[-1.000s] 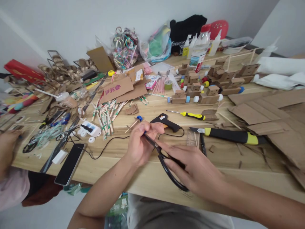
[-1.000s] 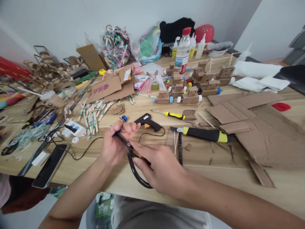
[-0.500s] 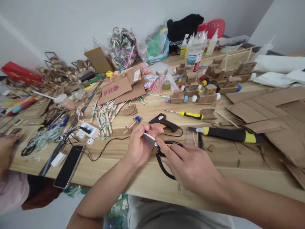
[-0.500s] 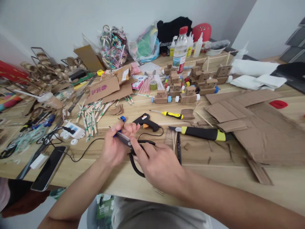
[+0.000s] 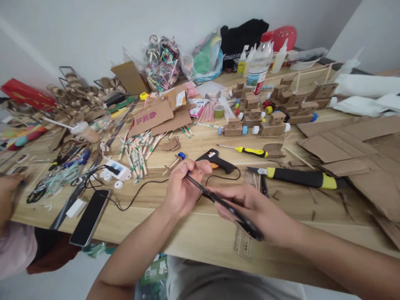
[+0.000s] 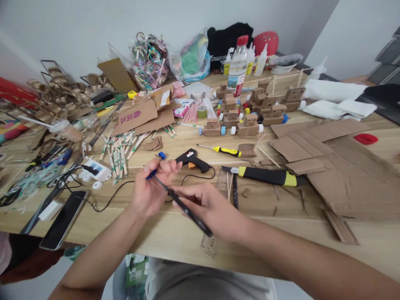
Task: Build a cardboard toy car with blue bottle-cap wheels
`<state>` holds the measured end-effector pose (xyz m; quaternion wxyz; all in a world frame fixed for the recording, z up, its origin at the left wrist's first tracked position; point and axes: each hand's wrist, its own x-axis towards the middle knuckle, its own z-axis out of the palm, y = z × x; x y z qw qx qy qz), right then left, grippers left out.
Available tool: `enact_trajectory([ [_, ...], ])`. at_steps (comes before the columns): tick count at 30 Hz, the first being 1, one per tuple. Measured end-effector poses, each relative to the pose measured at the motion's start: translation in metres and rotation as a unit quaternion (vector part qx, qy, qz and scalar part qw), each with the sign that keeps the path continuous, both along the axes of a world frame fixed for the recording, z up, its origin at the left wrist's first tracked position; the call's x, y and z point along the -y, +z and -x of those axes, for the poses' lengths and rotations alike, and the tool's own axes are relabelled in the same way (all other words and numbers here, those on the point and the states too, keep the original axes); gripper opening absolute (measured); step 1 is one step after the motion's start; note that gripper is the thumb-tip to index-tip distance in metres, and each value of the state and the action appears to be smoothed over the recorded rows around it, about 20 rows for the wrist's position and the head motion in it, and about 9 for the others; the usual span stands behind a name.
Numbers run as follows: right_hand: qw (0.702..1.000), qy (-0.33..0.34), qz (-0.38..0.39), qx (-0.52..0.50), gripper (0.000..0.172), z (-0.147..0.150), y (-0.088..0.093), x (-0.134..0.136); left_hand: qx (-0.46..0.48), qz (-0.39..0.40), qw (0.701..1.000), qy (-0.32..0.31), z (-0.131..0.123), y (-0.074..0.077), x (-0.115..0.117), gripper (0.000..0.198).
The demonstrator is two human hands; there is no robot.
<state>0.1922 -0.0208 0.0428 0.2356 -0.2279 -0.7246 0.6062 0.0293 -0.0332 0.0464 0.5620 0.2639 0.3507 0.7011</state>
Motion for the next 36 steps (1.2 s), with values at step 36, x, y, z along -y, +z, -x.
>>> enact_trajectory([
  [36, 0.733, -0.116, -0.670, -0.002, 0.065, -0.014, -0.024, -0.017, -0.239, -0.303, 0.919, -0.080, 0.004, -0.011, 0.021, 0.042],
])
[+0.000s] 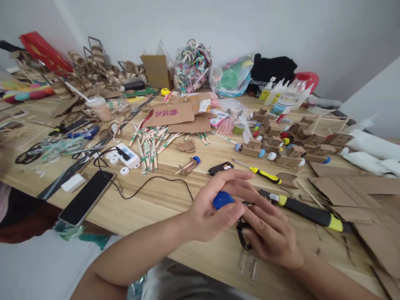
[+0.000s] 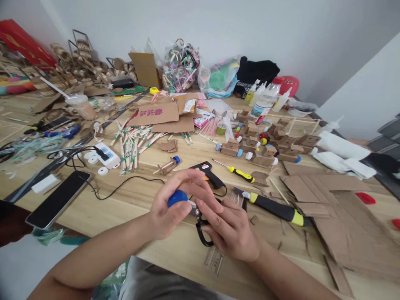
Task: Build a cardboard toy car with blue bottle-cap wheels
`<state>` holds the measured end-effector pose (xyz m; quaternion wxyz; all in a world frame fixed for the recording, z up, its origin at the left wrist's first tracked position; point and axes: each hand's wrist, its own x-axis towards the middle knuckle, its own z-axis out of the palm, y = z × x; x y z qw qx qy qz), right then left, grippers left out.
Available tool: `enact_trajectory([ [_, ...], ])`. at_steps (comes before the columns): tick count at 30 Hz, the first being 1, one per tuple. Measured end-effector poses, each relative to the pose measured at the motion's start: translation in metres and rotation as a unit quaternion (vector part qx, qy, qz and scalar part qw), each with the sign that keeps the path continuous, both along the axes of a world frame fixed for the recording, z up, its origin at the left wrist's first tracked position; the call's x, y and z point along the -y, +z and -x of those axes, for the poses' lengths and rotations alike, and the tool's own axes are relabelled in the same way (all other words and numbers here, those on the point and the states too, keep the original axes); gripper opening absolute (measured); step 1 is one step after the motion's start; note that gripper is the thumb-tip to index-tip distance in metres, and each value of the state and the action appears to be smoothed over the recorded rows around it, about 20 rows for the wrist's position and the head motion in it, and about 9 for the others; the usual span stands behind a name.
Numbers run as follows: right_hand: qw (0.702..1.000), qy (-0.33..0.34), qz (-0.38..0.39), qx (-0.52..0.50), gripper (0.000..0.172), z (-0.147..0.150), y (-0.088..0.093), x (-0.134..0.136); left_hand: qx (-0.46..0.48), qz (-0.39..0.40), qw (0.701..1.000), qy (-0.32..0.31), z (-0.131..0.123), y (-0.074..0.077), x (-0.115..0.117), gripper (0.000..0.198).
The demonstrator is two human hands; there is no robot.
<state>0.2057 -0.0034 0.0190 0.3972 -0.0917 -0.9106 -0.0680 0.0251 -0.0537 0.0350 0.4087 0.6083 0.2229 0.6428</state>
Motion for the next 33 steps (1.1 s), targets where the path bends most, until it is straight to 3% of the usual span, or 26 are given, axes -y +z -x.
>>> enact_trajectory([
  [6, 0.997, 0.016, 0.070, 0.007, 0.066, 0.001, 0.001, 0.008, 0.001, 0.052, 0.998, 0.041, -0.001, 0.004, 0.002, 0.043],
  [10, 0.974, 0.059, 0.221, 0.013, 0.062, -0.006, -0.001, 0.020, 0.055, 0.065, 0.996, 0.013, -0.003, 0.005, 0.001, 0.037],
  [13, 0.908, 0.084, 0.410, 0.020, 0.049, -0.009, -0.002, 0.030, 0.093, 0.069, 0.993, -0.012, -0.004, 0.005, -0.001, 0.032],
  [16, 0.817, 0.070, 0.572, 0.024, 0.058, -0.007, 0.002, 0.037, 0.114, 0.079, 0.990, -0.018, -0.005, 0.006, -0.003, 0.033],
  [17, 0.801, 0.067, 0.594, 0.026, 0.062, -0.005, 0.004, 0.038, 0.119, 0.084, 0.989, -0.017, -0.005, 0.006, -0.004, 0.035],
  [18, 0.804, 0.066, 0.590, 0.030, 0.064, -0.004, 0.007, 0.038, 0.121, 0.087, 0.989, -0.015, -0.004, 0.006, -0.005, 0.036],
  [19, 0.826, 0.065, 0.559, 0.034, 0.062, -0.002, 0.011, 0.037, 0.121, 0.091, 0.988, -0.010, -0.004, 0.005, -0.006, 0.037],
  [22, 0.933, 0.039, 0.356, 0.038, 0.046, 0.000, 0.020, 0.030, 0.111, 0.104, 0.988, 0.014, -0.003, 0.003, -0.007, 0.037],
  [23, 0.960, 0.020, 0.279, 0.036, 0.048, 0.000, 0.022, 0.028, 0.109, 0.110, 0.988, 0.020, -0.003, 0.002, -0.008, 0.037],
  [25, 0.988, -0.023, 0.149, 0.039, 0.061, 0.000, 0.022, 0.026, 0.111, 0.120, 0.986, 0.022, -0.003, -0.001, -0.009, 0.038],
  [27, 0.994, -0.053, 0.076, 0.050, 0.067, 0.000, 0.019, 0.024, 0.114, 0.121, 0.986, 0.021, -0.004, -0.003, -0.009, 0.039],
  [30, 0.992, -0.027, 0.119, 0.035, 0.060, 0.000, 0.014, 0.023, 0.098, 0.111, 0.988, 0.044, -0.005, -0.003, -0.009, 0.041],
  [33, 0.948, 0.053, 0.313, 0.006, 0.047, 0.001, 0.011, 0.023, 0.082, 0.109, 0.989, 0.058, -0.004, 0.000, -0.009, 0.043],
])
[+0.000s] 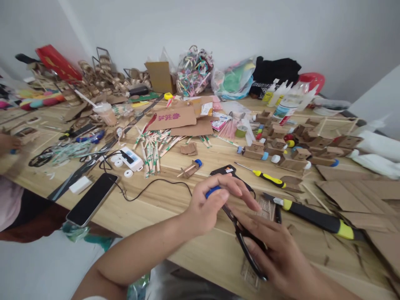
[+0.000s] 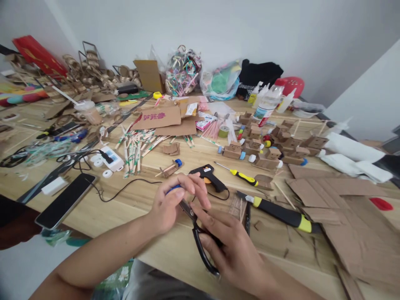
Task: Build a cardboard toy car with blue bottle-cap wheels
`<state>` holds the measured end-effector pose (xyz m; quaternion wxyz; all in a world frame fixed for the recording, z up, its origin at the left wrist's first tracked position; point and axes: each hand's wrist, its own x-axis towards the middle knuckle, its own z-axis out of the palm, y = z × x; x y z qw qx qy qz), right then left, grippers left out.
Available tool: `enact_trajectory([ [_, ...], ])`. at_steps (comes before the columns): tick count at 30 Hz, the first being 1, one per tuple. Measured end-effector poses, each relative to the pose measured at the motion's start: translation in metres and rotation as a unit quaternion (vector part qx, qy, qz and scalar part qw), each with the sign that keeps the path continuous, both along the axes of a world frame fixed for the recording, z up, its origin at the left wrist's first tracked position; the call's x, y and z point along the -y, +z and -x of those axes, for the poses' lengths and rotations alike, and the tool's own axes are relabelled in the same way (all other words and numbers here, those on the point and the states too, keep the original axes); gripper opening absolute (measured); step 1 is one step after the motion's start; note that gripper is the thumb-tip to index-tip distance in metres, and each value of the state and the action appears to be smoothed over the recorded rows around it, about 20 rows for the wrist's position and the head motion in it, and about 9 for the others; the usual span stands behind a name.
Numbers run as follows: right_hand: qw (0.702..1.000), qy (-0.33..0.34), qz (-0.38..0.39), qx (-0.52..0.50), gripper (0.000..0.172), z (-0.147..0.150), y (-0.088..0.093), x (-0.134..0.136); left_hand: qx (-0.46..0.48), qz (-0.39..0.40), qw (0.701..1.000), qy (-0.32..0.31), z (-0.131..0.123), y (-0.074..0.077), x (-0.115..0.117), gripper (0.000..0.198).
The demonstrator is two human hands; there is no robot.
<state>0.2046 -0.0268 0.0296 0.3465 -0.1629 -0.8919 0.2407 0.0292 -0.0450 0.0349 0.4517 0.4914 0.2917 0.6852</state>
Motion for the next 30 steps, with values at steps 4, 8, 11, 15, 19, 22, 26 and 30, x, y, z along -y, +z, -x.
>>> enact_trajectory([
  [4, 0.951, 0.056, 0.301, 0.039, 0.061, 0.001, -0.001, 0.004, 0.011, 0.003, 1.000, -0.015, 0.002, 0.002, -0.001, 0.043],
  [8, 0.961, 0.053, 0.265, 0.049, 0.061, 0.001, 0.001, 0.002, 0.008, 0.001, 1.000, -0.009, 0.004, 0.001, -0.001, 0.043],
  [11, 0.999, -0.005, 0.006, 0.038, 0.047, -0.001, 0.004, -0.004, 0.013, -0.007, 1.000, -0.012, 0.002, -0.001, -0.001, 0.042],
  [15, 0.956, -0.070, -0.280, 0.060, 0.077, -0.004, 0.006, -0.011, 0.030, 0.014, 0.999, -0.024, -0.002, -0.004, 0.000, 0.045],
  [19, 0.967, -0.068, -0.238, 0.057, 0.070, -0.004, 0.007, -0.009, 0.031, 0.023, 0.999, -0.026, -0.003, -0.003, -0.001, 0.045],
  [22, 0.999, -0.013, 0.005, 0.045, 0.043, -0.001, 0.009, -0.004, 0.022, 0.010, 1.000, -0.018, 0.000, -0.001, -0.001, 0.042],
  [26, 0.945, 0.078, 0.312, 0.061, 0.073, 0.004, 0.010, 0.001, 0.022, -0.011, 1.000, -0.020, 0.003, 0.001, -0.001, 0.039],
  [30, 0.973, 0.055, 0.220, 0.044, 0.059, 0.004, 0.010, -0.001, 0.014, -0.006, 1.000, -0.020, 0.003, 0.001, 0.000, 0.041],
])
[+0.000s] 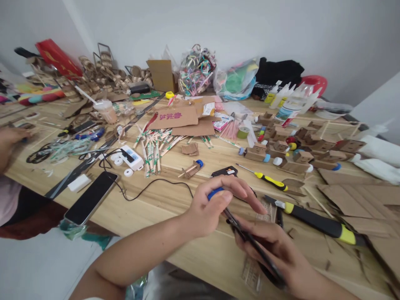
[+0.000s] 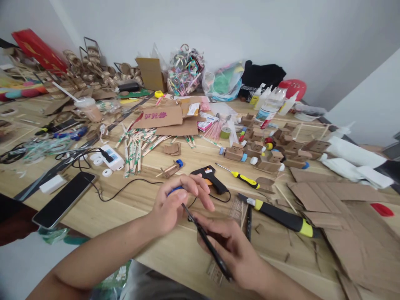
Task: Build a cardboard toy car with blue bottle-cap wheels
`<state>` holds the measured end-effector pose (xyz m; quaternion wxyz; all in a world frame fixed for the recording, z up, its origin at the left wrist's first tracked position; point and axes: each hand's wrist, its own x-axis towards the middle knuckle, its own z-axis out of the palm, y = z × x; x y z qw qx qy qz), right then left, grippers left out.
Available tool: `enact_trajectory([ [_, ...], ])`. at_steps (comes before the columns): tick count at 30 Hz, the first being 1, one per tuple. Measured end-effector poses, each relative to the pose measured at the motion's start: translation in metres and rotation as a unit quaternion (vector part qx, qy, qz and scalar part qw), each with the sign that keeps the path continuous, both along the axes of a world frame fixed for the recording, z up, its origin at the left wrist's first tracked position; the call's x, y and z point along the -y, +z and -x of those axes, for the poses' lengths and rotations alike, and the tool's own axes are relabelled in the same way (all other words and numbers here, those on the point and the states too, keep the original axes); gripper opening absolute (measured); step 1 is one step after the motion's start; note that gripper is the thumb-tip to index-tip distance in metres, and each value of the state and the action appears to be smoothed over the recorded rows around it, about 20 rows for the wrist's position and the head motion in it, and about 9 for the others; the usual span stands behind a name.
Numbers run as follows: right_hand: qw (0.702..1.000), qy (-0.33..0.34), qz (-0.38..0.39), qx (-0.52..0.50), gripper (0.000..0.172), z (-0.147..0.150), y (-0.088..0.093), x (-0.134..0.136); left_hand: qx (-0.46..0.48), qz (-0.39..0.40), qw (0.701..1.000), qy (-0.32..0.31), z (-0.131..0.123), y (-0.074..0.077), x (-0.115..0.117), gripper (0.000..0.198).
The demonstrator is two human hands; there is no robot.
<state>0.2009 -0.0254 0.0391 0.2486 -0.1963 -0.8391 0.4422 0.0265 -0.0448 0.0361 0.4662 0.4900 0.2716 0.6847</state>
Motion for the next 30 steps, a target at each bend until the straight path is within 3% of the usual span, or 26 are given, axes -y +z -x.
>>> enact_trajectory([
  [2, 0.982, -0.054, -0.183, -0.003, 0.041, -0.0019, -0.0004, -0.0020, 0.008, 0.012, 1.000, -0.010, -0.0011, -0.0010, -0.0002, 0.043],
  [5, 0.906, -0.105, -0.409, 0.009, 0.060, -0.0042, -0.0017, -0.0034, 0.034, 0.034, 0.998, -0.028, -0.0036, -0.0029, -0.0007, 0.046],
  [7, 0.878, -0.115, -0.465, 0.017, 0.068, -0.0048, -0.0029, -0.0028, 0.043, 0.032, 0.998, -0.028, -0.0048, -0.0037, -0.0008, 0.046],
  [9, 0.898, -0.111, -0.425, 0.013, 0.063, -0.0046, -0.0039, -0.0011, 0.038, 0.021, 0.999, -0.025, -0.0047, -0.0037, -0.0006, 0.044],
  [12, 0.975, -0.064, -0.213, 0.000, 0.040, -0.0030, -0.0043, 0.0017, 0.027, 0.001, 0.999, -0.020, -0.0027, -0.0023, -0.0002, 0.039],
  [15, 0.999, 0.005, 0.046, 0.011, 0.063, -0.0009, -0.0038, 0.0025, 0.022, -0.006, 1.000, -0.018, -0.0002, -0.0004, 0.0000, 0.038],
  [17, 0.991, 0.032, 0.126, 0.016, 0.071, -0.0003, -0.0031, 0.0013, 0.015, -0.003, 1.000, -0.016, 0.0006, -0.0001, 0.0002, 0.038],
  [19, 0.998, 0.023, 0.063, 0.010, 0.066, -0.0007, -0.0023, -0.0009, 0.012, -0.004, 1.000, -0.015, 0.0003, -0.0011, 0.0002, 0.038],
  [21, 0.993, -0.029, -0.117, 0.002, 0.046, -0.0022, -0.0021, -0.0035, 0.022, 0.000, 0.999, -0.025, -0.0009, -0.0033, 0.0001, 0.038],
  [22, 0.974, -0.056, -0.220, -0.001, 0.039, -0.0031, -0.0024, -0.0046, 0.028, 0.003, 0.999, -0.032, -0.0017, -0.0047, -0.0001, 0.038],
  [23, 0.946, -0.079, -0.315, -0.002, 0.043, -0.0039, -0.0029, -0.0055, 0.033, 0.007, 0.999, -0.036, -0.0025, -0.0060, -0.0002, 0.039],
  [25, 0.886, -0.104, -0.451, 0.006, 0.064, -0.0054, -0.0045, -0.0066, 0.037, 0.008, 0.999, -0.034, -0.0041, -0.0079, -0.0004, 0.039],
  [27, 0.857, -0.107, -0.503, 0.012, 0.076, -0.0061, -0.0058, -0.0069, 0.032, 0.000, 0.999, -0.026, -0.0050, -0.0081, -0.0003, 0.039],
  [28, 0.864, -0.104, -0.493, 0.009, 0.076, -0.0061, -0.0060, -0.0069, 0.030, -0.002, 0.999, -0.023, -0.0050, -0.0074, -0.0002, 0.039],
  [30, 0.914, -0.081, -0.398, -0.005, 0.063, -0.0056, -0.0055, -0.0063, 0.029, 0.001, 0.999, -0.028, -0.0045, -0.0053, 0.0003, 0.039],
])
